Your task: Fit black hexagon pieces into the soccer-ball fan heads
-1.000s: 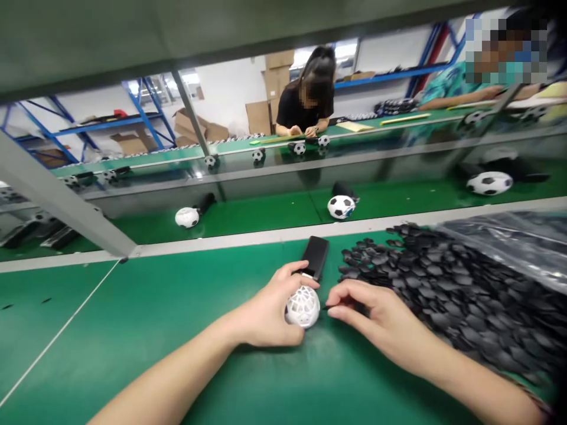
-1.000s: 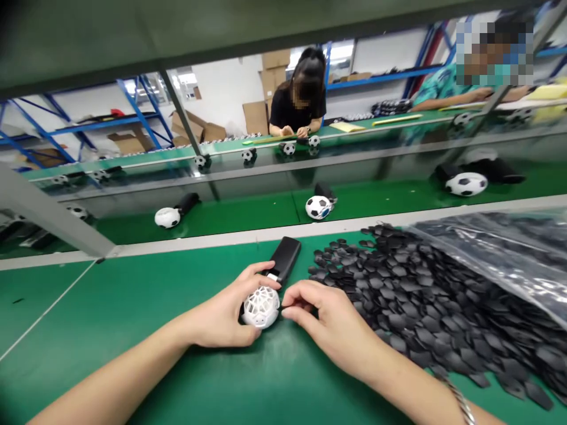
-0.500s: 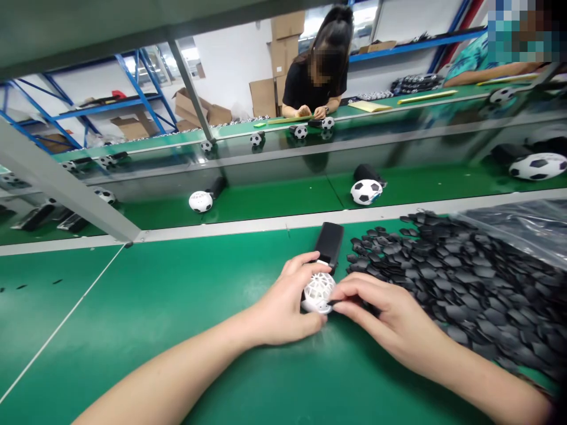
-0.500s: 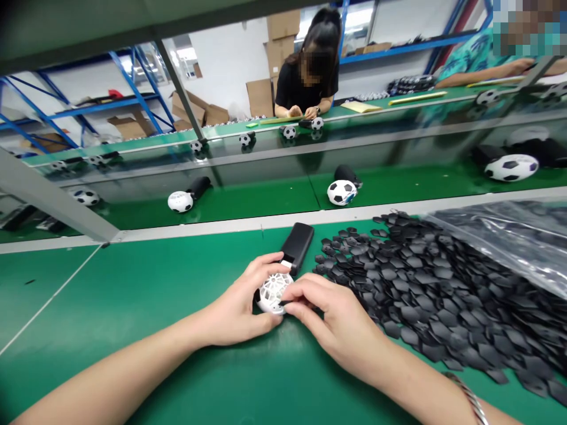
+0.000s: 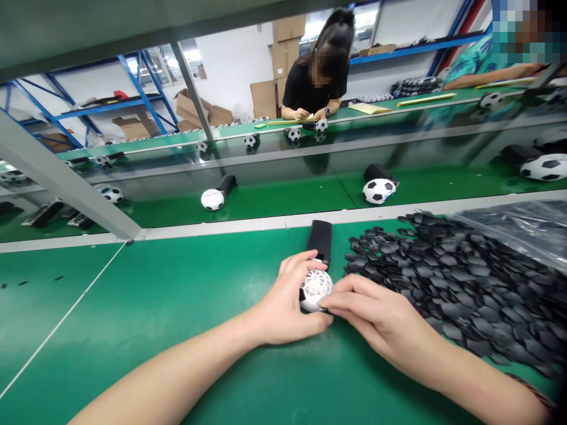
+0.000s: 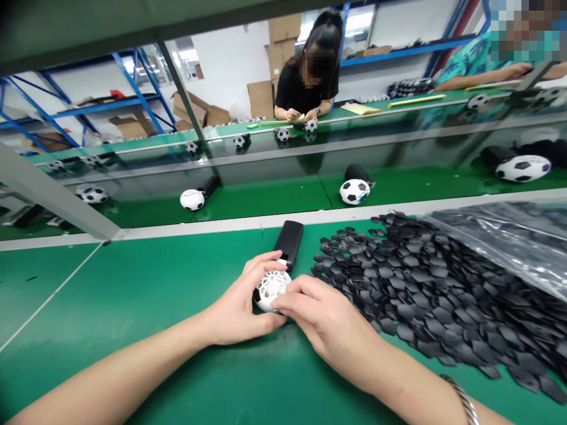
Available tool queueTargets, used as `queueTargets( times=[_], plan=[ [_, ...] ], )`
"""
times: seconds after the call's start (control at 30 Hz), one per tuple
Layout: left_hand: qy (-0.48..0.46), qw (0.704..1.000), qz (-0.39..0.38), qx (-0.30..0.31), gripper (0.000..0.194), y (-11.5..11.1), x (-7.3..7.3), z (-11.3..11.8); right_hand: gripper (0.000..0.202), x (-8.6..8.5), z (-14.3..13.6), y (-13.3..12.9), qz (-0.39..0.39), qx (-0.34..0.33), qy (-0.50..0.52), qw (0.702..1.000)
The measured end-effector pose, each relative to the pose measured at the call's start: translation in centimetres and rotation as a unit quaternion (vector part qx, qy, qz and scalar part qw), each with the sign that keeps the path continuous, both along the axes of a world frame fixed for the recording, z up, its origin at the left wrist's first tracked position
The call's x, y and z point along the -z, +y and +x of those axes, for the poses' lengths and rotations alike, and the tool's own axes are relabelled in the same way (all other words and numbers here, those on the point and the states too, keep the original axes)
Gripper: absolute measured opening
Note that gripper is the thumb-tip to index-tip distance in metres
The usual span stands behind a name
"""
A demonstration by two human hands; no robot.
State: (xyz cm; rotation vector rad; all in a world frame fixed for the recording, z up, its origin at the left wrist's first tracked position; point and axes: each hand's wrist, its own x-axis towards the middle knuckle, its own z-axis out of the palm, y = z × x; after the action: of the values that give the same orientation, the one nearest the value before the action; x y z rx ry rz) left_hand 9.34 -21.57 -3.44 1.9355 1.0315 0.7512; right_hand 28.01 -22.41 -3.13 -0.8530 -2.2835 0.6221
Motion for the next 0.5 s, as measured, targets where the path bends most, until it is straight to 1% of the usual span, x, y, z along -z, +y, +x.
queueTargets(
  times=[0.1,0.2,0.33,0.5],
  plan=[
    [-0.003,1.0,0.003,-0.003,0.055,0.04,0.05,0.08,0.016,0.29,-0.2,0.08,-0.005,0.02,0.015,1.0],
    [-0.001,1.0,0.009,-0.006,0.053,0.1,0.13,0.16,0.01,0.29,-0.38,0.28,-0.047,0.036,0.034,0.998],
    [0.002,1.0,0.018,-0.002,0.055,0.2,0.13,0.18,0.012,-0.18,-0.5,0.59,-0.115,0.033,0.057,0.991],
    [-0.003,1.0,-0.012,0.008,0.052,0.31,-0.25,0.06,0.015,-0.41,-0.56,0.7,-0.156,0.034,0.08,0.984]
  ],
)
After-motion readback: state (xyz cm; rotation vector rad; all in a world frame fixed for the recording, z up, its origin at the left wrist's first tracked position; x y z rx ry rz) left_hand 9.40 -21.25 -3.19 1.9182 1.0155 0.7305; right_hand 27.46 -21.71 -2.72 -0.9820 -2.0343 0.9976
